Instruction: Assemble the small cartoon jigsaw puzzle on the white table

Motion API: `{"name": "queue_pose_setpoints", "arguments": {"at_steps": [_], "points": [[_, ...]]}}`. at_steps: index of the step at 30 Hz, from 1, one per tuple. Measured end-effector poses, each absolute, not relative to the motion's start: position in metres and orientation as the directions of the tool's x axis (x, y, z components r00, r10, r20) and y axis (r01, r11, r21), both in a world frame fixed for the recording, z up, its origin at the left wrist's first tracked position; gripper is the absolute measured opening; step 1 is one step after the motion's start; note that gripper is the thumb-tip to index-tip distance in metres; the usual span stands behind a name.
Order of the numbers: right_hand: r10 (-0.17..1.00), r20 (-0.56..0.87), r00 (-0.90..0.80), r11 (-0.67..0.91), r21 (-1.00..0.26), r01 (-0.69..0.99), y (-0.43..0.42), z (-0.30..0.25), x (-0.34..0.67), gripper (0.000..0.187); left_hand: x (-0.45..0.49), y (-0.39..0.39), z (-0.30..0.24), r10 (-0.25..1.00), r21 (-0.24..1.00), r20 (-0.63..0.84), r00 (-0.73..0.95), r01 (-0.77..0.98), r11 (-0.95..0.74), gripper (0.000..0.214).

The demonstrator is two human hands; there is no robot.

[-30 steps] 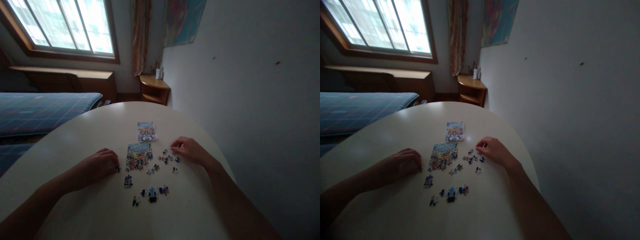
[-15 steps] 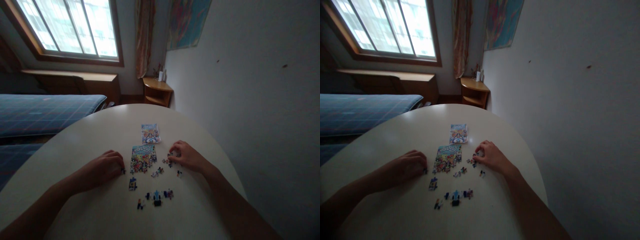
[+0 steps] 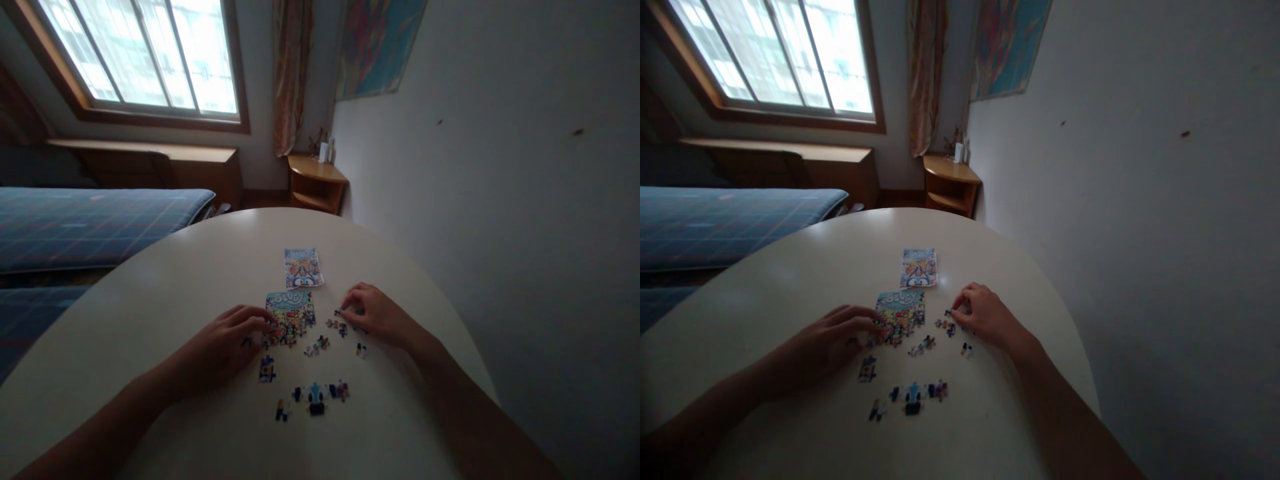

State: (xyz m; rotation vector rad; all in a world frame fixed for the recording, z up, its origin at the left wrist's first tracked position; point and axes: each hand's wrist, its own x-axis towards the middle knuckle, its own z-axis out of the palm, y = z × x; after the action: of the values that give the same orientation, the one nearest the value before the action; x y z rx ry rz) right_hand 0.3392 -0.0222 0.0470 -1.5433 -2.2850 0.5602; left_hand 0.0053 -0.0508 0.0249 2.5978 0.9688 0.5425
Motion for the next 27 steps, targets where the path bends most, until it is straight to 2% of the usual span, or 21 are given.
{"name": "queue_pose_setpoints", "arguments": {"at_steps": [6, 15, 22, 27], "points": [[0.93, 0.046, -0.364, 0.341, -0.478, 0.81, -0.022, 0.0472, 0.3393, 0.014, 0.0177, -0.0577, 0.0154, 0.599, 0.299, 0.233, 0.766, 0.53, -0.793, 0.047], [0.895, 0.06, -0.441, 0.417, -0.46, 0.784, -0.0142, 0.0403, 0.3416, 0.008, 0.0157, -0.057, 0.0218, 0.606, 0.303, 0.141, 0.783, 0.548, -0.779, 0.047], [0.901, -0.008, -0.434, 0.357, -0.553, 0.753, -0.0204, 0.0479, 0.3389, 0.005, 0.0153, -0.0562, 0.0188, 0.595, 0.316, 0.159, 0.788, 0.53, -0.787, 0.048], [0.904, -0.017, -0.428, 0.32, -0.638, 0.701, -0.0233, 0.0479, 0.3373, 0.013, 0.0158, -0.0568, 0.0204, 0.598, 0.323, 0.171, 0.783, 0.529, -0.785, 0.046]]}}
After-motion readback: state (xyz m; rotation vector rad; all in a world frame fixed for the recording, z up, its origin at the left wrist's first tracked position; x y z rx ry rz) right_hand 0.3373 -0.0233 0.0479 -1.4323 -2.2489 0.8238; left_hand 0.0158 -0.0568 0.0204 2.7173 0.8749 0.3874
